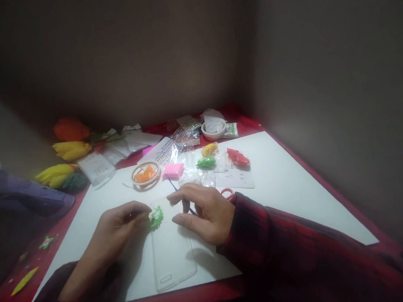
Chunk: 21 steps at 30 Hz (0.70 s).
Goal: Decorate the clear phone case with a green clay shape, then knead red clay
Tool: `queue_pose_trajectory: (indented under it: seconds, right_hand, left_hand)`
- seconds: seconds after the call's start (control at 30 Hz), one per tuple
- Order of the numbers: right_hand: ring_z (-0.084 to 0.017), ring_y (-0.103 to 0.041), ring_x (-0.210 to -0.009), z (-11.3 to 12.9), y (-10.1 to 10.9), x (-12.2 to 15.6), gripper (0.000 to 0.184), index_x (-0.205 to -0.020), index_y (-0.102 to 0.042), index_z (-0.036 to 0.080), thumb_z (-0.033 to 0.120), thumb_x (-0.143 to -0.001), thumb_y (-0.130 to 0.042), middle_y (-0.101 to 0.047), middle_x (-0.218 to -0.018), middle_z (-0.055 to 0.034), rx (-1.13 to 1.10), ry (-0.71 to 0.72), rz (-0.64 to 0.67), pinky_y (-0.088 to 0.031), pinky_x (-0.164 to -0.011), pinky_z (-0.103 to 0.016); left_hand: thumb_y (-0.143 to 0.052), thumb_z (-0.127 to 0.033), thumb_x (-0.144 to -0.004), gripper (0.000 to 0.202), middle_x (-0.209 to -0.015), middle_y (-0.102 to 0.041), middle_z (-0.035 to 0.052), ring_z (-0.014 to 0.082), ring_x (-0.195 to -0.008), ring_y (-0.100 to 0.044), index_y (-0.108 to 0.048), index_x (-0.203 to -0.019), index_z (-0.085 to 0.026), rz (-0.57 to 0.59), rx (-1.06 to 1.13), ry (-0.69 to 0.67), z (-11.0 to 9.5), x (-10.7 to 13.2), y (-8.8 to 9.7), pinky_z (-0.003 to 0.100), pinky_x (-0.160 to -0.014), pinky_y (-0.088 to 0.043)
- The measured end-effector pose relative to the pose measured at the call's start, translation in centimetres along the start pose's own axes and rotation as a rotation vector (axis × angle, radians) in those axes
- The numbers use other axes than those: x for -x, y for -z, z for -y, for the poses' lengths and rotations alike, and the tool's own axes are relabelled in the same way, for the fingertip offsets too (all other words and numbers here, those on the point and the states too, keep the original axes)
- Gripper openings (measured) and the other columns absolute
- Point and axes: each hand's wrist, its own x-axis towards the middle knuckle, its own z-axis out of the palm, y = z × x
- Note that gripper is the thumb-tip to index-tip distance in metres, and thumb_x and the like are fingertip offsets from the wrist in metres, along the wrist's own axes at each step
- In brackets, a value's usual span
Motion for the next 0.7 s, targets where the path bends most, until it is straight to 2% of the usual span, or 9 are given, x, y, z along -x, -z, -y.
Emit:
queue_pose_trajectory:
  seconds: [0.13, 0.2, 0.3, 0.4, 0.5, 0.63, 0.7]
  right_hand:
    - [-0.018, -0.057, -0.087, 0.0, -0.1, 0.3, 0.050, -0.128, -0.048, 0.018, 0.019, -0.080, -0.064, -0.060, -0.109, -0.0101, 0.028, -0.022, 0.122, -0.049, -0.064, -0.028]
    - [-0.018, -0.058, -0.089, -0.1, -0.2, 0.4, 0.054, -0.132, -0.042, 0.018, 0.015, -0.081, -0.060, -0.061, -0.110, -0.0107, 0.048, 0.025, 0.167, -0.049, -0.066, -0.028]
    - [-0.016, -0.060, -0.082, -0.3, -0.6, 0.5, 0.035, -0.120, -0.052, 0.016, 0.012, -0.085, -0.053, -0.065, -0.096, -0.0091, 0.090, 0.146, 0.150, -0.049, -0.065, -0.026]
    - [-0.014, -0.060, -0.071, -0.5, -1.1, 0.6, 0.017, -0.104, -0.058, 0.015, 0.021, -0.088, -0.057, -0.066, -0.081, -0.0066, 0.134, 0.230, 0.067, -0.047, -0.063, -0.026]
    - [-0.016, -0.059, -0.073, -0.4, -1.7, 0.8, 0.020, -0.106, -0.058, 0.014, 0.026, -0.090, -0.054, -0.065, -0.081, -0.0076, 0.155, 0.221, 0.110, -0.047, -0.065, -0.028]
    - [-0.016, -0.060, -0.076, -0.4, -2.7, 0.9, 0.019, -0.104, -0.059, 0.014, 0.016, -0.090, -0.045, -0.066, -0.083, -0.0081, 0.161, 0.206, 0.198, -0.047, -0.067, -0.028]
    - [-0.016, -0.060, -0.075, -0.4, -3.3, 0.8, 0.018, -0.100, -0.059, 0.014, 0.016, -0.090, -0.044, -0.067, -0.082, -0.0079, 0.170, 0.212, 0.218, -0.047, -0.066, -0.027]
  left_hand:
    - [-0.053, -0.025, -0.070, 0.016, -0.074, -0.071, 0.0033, 0.0205, -0.071, -0.063, -0.067, -0.072, -0.018, -0.053, -0.006, 0.043, -0.1, 0.0, 0.4, 0.030, -0.067, -0.048]
    - [-0.052, -0.025, -0.072, 0.017, -0.075, -0.072, 0.0035, 0.0210, -0.072, -0.063, -0.067, -0.073, -0.018, -0.057, -0.037, 0.055, 0.0, -0.1, 0.5, 0.030, -0.067, -0.048]
    - [-0.050, -0.024, -0.074, 0.019, -0.081, -0.072, 0.0049, 0.0216, -0.076, -0.064, -0.068, -0.077, -0.018, -0.045, -0.120, 0.042, 0.5, -0.2, 0.3, 0.031, -0.070, -0.048]
    - [-0.050, -0.022, -0.076, 0.020, -0.086, -0.072, 0.0062, 0.0214, -0.079, -0.064, -0.068, -0.082, -0.017, -0.060, -0.170, 0.001, 1.3, -0.4, -0.1, 0.031, -0.073, -0.047]
    - [-0.050, -0.019, -0.076, 0.022, -0.085, -0.072, 0.0069, 0.0206, -0.076, -0.064, -0.068, -0.088, -0.016, -0.064, -0.195, -0.031, 1.8, -0.5, -0.4, 0.031, -0.071, -0.048]
    - [-0.050, -0.018, -0.077, 0.022, -0.083, -0.071, 0.0076, 0.0213, -0.076, -0.064, -0.068, -0.089, -0.016, -0.064, -0.256, -0.049, 2.0, -0.6, -0.6, 0.031, -0.069, -0.048]
    - [-0.050, -0.018, -0.078, 0.021, -0.085, -0.071, 0.0079, 0.0215, -0.078, -0.064, -0.068, -0.088, -0.017, -0.066, -0.273, -0.051, 2.0, -0.6, -0.6, 0.031, -0.071, -0.048]
